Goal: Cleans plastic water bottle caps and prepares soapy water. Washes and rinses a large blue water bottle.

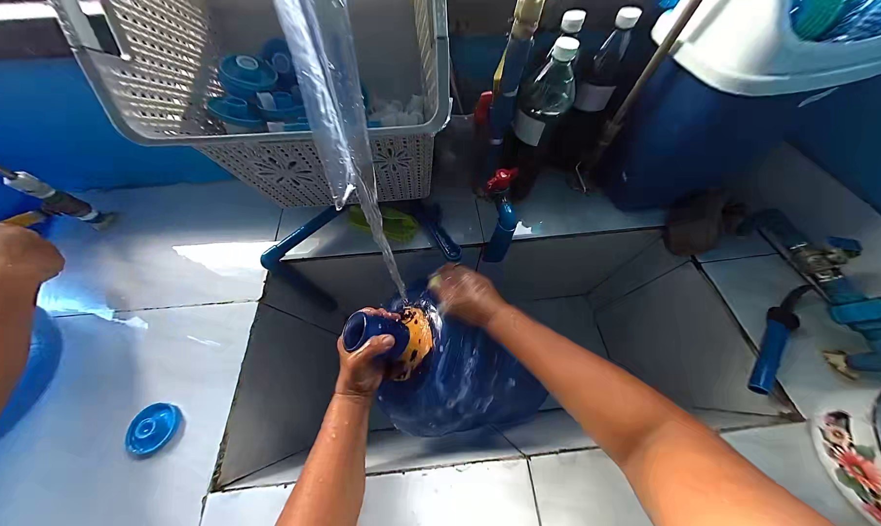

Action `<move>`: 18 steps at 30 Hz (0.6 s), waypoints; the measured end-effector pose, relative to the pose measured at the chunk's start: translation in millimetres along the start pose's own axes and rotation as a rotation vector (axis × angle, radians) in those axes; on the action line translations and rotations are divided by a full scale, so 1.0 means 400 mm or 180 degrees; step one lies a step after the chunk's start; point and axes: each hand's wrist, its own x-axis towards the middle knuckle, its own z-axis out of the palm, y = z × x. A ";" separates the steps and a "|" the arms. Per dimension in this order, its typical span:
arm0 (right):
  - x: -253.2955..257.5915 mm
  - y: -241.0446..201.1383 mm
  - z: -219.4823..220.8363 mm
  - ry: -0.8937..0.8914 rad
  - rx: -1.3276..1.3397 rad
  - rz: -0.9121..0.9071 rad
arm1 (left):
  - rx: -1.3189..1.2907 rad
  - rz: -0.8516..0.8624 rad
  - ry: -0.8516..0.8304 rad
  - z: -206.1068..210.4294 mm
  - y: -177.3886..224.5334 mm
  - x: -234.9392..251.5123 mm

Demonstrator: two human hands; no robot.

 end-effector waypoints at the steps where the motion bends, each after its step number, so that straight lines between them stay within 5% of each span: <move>1: 0.005 0.115 0.042 0.0150 0.0130 0.0131 | 0.0011 -0.0075 0.0134 -0.033 0.006 0.006; 3: -0.037 0.270 0.141 0.0195 0.0109 0.0646 | 0.0493 -0.0248 0.1480 -0.057 0.031 0.043; 5: -0.040 0.218 0.141 -0.0055 0.0205 0.1026 | 0.0746 -0.0524 0.2564 -0.035 0.054 0.086; 7: 0.008 0.089 0.085 -0.0022 0.0480 0.0912 | 0.0798 -0.0405 0.2087 0.009 0.043 0.060; 9: 0.052 0.093 0.066 0.0278 0.0694 0.0645 | 0.0447 -0.0332 0.1080 -0.016 0.016 0.039; 10: 0.044 0.155 0.089 0.0292 0.0636 0.0633 | 0.0467 -0.0433 0.1057 -0.042 0.008 0.032; 12: -0.017 0.275 0.131 -0.0153 0.0240 0.0802 | 0.0772 -0.0715 0.2074 -0.085 0.027 0.034; 14: -0.026 0.237 0.111 -0.0455 0.0084 0.1074 | 0.0981 -0.0800 0.2760 -0.065 0.045 0.059; 16: -0.004 0.114 0.076 -0.0262 0.0356 0.1097 | 0.0933 -0.0604 0.2411 0.001 0.033 0.051; 18: 0.037 0.112 0.071 0.0327 0.0553 0.0673 | 0.0529 -0.0485 0.1439 -0.003 0.006 0.034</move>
